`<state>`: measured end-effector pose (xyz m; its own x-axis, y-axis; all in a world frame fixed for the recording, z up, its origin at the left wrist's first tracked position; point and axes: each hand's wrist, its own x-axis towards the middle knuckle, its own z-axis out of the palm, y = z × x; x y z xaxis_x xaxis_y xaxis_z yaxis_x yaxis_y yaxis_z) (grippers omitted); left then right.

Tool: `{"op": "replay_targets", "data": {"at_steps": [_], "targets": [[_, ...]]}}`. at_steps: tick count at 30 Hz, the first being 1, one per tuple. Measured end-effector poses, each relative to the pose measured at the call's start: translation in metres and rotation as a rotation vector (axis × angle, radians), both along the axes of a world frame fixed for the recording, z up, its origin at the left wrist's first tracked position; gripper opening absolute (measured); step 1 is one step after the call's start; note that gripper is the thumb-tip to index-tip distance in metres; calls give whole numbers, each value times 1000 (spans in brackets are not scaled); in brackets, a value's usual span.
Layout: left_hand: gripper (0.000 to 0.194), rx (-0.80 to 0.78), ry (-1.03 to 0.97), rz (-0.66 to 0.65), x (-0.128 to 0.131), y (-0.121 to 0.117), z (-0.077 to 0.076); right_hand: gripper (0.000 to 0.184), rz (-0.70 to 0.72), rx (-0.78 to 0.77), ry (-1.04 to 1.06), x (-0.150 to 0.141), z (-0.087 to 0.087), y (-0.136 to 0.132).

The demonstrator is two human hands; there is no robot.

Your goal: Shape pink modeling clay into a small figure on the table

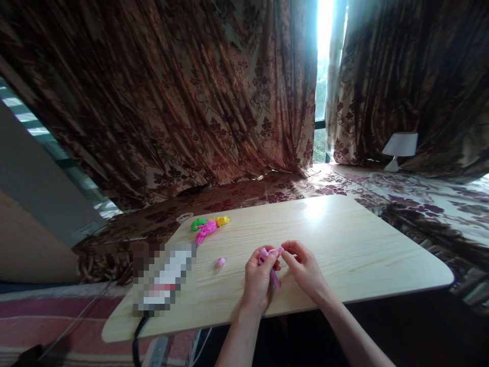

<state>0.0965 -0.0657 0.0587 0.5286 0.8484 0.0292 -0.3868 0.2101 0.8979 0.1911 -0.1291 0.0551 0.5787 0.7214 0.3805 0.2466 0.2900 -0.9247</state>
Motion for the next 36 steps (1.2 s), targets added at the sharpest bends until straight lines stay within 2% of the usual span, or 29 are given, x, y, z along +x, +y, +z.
{"op": "replay_targets", "data": {"at_steps": [9,18,23,27,36], "targets": [[25,-10,-4,-96,-5,-3,3,18,6,37,4,1,-1,0],[21,-3,-39,-103,-4,-4,4,18,32,45,0,-2,-3,1],[28,-36,-49,-138,-7,-5,7,12,10,83,-29,-1,-2,0],[34,-67,-73,-107,-8,-3,3,13,2,102,-39,-1,-2,-1],[20,-77,-158,-92,-6,-4,-4,14,30,114,-111,-3,4,-3]]}}
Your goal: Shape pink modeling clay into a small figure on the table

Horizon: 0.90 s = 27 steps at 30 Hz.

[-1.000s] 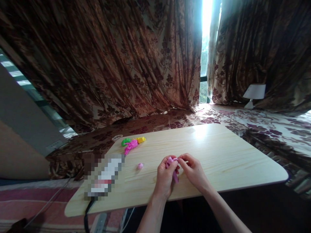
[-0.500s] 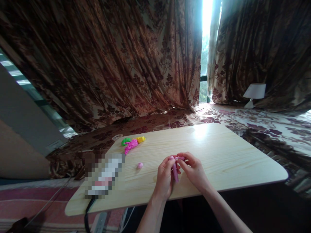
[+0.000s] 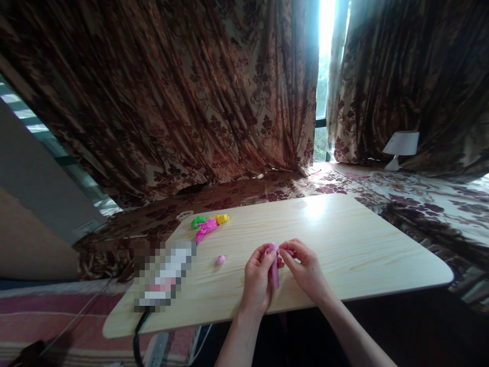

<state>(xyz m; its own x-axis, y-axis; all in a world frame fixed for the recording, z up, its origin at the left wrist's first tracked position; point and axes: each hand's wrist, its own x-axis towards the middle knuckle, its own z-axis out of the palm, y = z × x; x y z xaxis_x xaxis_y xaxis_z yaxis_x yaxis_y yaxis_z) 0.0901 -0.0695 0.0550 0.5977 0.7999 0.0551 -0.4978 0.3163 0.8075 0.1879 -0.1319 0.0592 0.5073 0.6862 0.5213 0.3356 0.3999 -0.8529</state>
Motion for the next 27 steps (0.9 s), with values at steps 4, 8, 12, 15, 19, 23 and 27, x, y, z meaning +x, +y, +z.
{"op": "replay_targets", "data": {"at_steps": [4,8,12,15,19,23,27], "targets": [[18,-8,-24,-9,0,-1,0,15,0,-8,-27,0,-1,0],[16,-7,-33,-23,0,-3,3,10,-3,-9,-33,1,-4,1],[15,0,-41,-30,1,-3,6,11,5,-9,-49,0,-5,2],[16,6,-36,-14,1,-2,4,12,18,-6,-70,0,-4,1],[18,13,-13,9,2,-1,-1,12,5,-1,-85,1,-4,0],[19,16,5,23,3,0,-2,15,-6,0,-91,1,-3,0],[20,26,-1,17,3,-2,3,11,3,-7,-82,0,-3,1]]}}
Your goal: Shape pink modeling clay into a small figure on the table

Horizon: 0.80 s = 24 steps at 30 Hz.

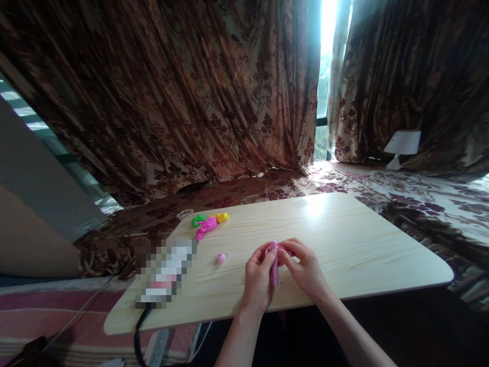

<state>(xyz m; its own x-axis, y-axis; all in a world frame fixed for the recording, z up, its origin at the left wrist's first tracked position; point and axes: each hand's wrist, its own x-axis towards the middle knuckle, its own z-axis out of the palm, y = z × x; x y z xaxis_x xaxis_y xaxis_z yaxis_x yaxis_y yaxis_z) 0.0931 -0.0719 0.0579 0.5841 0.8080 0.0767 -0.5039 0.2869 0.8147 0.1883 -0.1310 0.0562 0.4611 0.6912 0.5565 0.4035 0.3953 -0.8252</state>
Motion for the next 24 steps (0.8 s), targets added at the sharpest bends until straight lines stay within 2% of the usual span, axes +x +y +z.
{"op": "replay_targets", "data": {"at_steps": [10,17,24], "targets": [[20,2,-1,16,0,1,-4,14,10,-54,83,2,-2,2],[24,-18,-2,42,-2,1,-3,36,14,-127,153,9,-4,2],[22,-35,-2,38,-1,1,-4,19,24,-92,162,3,-1,0]]}}
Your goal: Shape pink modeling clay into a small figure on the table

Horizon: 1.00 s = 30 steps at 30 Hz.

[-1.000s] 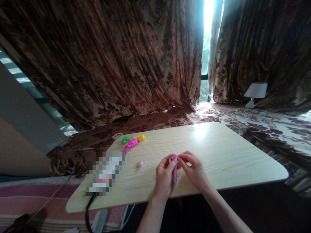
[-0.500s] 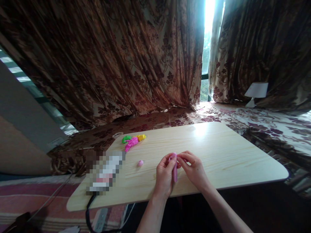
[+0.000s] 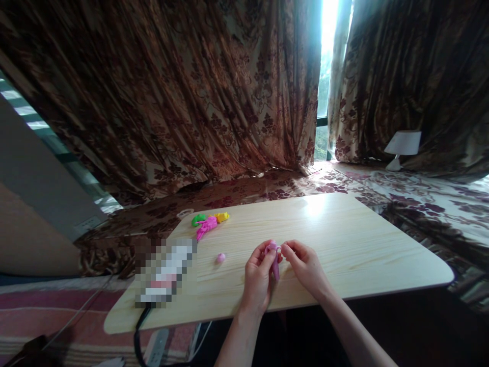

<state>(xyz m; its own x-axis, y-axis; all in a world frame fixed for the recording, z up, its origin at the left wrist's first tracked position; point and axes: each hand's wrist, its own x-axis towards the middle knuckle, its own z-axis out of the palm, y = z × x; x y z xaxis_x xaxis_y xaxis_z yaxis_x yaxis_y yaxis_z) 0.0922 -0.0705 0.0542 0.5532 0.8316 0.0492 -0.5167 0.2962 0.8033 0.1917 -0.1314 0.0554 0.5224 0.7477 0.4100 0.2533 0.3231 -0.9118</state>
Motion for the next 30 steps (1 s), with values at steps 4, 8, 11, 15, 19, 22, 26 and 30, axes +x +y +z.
{"op": "replay_targets", "data": {"at_steps": [4,8,11,15,19,22,26,30], "targets": [[23,6,-5,-6,1,0,0,16,29,23,-3,-1,1,0],[23,15,-5,-8,0,1,-1,15,31,41,-7,-1,0,1],[24,15,-2,-5,0,0,-1,15,25,52,-14,-1,-1,2],[23,13,-4,-6,0,-1,0,14,19,72,-33,0,-2,2],[23,16,-8,-9,0,-1,0,16,4,71,-42,1,-1,1],[24,13,-12,-1,-1,-1,1,18,-21,59,-28,1,-1,1],[19,25,-2,-9,0,-1,1,16,-7,64,-28,-1,-1,1],[19,32,19,-11,0,-2,1,16,-5,77,-41,-1,2,0]]}}
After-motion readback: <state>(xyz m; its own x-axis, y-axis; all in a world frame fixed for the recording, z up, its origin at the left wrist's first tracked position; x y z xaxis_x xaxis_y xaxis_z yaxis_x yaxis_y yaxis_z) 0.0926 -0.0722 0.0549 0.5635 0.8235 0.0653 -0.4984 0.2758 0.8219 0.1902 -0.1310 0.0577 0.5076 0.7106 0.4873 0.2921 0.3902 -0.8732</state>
